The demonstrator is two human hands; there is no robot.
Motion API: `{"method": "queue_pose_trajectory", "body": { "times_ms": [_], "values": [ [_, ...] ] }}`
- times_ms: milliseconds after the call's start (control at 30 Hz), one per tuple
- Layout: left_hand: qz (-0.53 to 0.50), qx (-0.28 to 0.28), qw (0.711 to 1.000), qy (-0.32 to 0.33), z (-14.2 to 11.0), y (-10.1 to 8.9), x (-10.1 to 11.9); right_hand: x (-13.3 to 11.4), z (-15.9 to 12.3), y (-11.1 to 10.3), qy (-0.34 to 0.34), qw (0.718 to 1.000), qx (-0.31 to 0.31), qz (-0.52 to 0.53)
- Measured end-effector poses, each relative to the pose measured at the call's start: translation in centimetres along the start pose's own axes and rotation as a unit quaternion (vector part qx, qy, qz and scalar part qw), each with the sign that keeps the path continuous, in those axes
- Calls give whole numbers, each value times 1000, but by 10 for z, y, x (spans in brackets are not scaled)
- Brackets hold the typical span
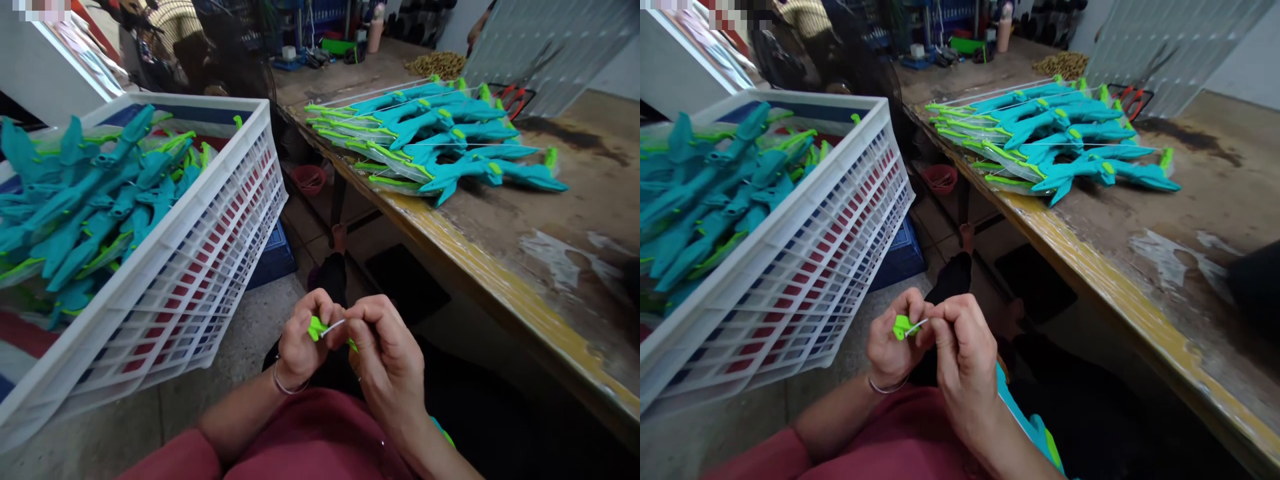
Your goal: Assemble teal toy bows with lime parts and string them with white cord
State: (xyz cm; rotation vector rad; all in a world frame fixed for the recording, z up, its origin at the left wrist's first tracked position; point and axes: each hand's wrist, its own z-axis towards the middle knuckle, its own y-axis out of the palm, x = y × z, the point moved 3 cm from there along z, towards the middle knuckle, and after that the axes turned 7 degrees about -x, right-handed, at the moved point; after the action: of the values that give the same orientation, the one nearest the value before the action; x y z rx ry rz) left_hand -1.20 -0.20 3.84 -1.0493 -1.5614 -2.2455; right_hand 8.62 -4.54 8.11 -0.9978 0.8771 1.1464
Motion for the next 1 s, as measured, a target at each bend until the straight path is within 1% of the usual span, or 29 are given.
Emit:
{"method": "queue_pose_trajectory", "body": {
  "times_ms": [200, 300, 467, 633, 833, 900, 1000],
  "values": [
    [16, 18, 1000, -6, -3, -2, -5, 2, -3, 1, 1, 999, -3, -33],
    [14, 14, 1000, -11, -2, -2, -6, 1, -3, -1, -9, 998, -7, -62],
    [10, 10, 1000, -18, -1, -3, -7, 0, -4, -1, -53, 992, -20, -109],
    [25, 20, 999, -43, 2, -6, -4, 0, -5, 0, -115, 976, -51, -178],
    [74, -16, 991, -106, 2, -5, 3, 9, 0, -5, -126, 971, -14, -202],
    [74, -30, 989, -123, -1, -4, 2, 13, 0, -6, -146, 961, 0, -233],
    [101, -50, 985, -131, -8, -7, -2, 22, -1, -7, -187, 935, 23, -300]
  ]
}}
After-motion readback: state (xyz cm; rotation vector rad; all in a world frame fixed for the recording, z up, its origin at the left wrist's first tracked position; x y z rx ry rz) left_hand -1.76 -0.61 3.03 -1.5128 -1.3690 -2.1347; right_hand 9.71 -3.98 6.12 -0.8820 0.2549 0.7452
